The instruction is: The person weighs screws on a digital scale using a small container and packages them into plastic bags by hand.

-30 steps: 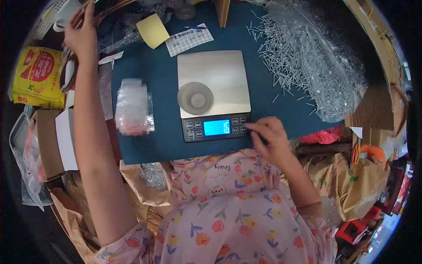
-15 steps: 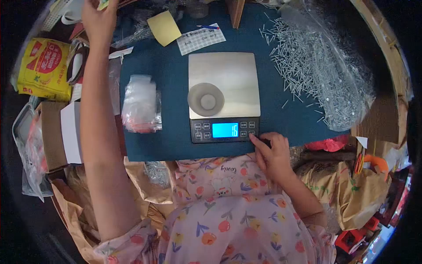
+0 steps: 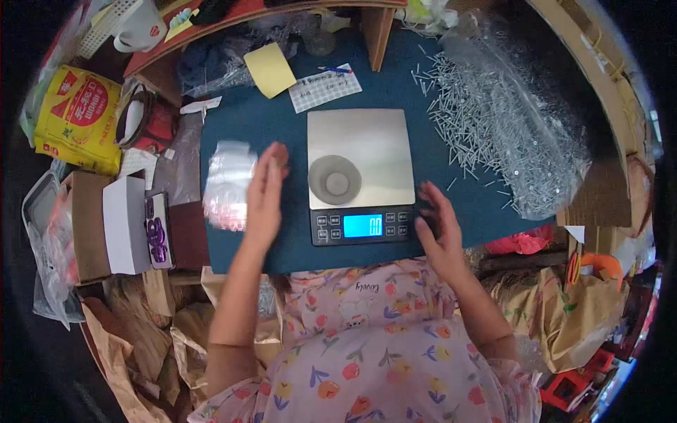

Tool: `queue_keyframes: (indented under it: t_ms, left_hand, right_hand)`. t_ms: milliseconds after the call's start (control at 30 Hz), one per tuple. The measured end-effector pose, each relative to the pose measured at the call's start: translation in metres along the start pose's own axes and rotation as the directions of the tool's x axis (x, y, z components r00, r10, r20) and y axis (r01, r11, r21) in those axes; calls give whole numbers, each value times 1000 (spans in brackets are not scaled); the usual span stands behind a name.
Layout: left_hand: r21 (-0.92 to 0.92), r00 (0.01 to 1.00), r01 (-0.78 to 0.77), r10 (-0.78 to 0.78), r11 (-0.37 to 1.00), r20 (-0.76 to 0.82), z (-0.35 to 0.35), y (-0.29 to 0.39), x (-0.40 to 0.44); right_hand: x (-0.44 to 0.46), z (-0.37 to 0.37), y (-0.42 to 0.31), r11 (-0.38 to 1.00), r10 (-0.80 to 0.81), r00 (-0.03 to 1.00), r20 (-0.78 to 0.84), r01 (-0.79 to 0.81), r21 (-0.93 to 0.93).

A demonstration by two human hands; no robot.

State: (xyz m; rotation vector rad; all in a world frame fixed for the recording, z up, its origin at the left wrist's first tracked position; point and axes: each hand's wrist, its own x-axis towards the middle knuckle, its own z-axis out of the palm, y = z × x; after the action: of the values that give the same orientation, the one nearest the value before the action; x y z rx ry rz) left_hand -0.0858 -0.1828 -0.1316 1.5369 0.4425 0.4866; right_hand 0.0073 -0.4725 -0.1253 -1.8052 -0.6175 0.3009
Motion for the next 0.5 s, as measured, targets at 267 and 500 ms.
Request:
queue_keyframes:
  t_ms: [267, 500]
  left_hand:
    - [-104, 994, -70, 61, 992, -88, 49, -14, -11]
    - [16, 971, -76, 78, 997, -227, -2, 30, -49]
  right_hand:
    - [34, 36, 5, 982, -12, 999, 35, 5, 191]
    - [22, 70, -26, 942, -135, 964, 228, 53, 332]
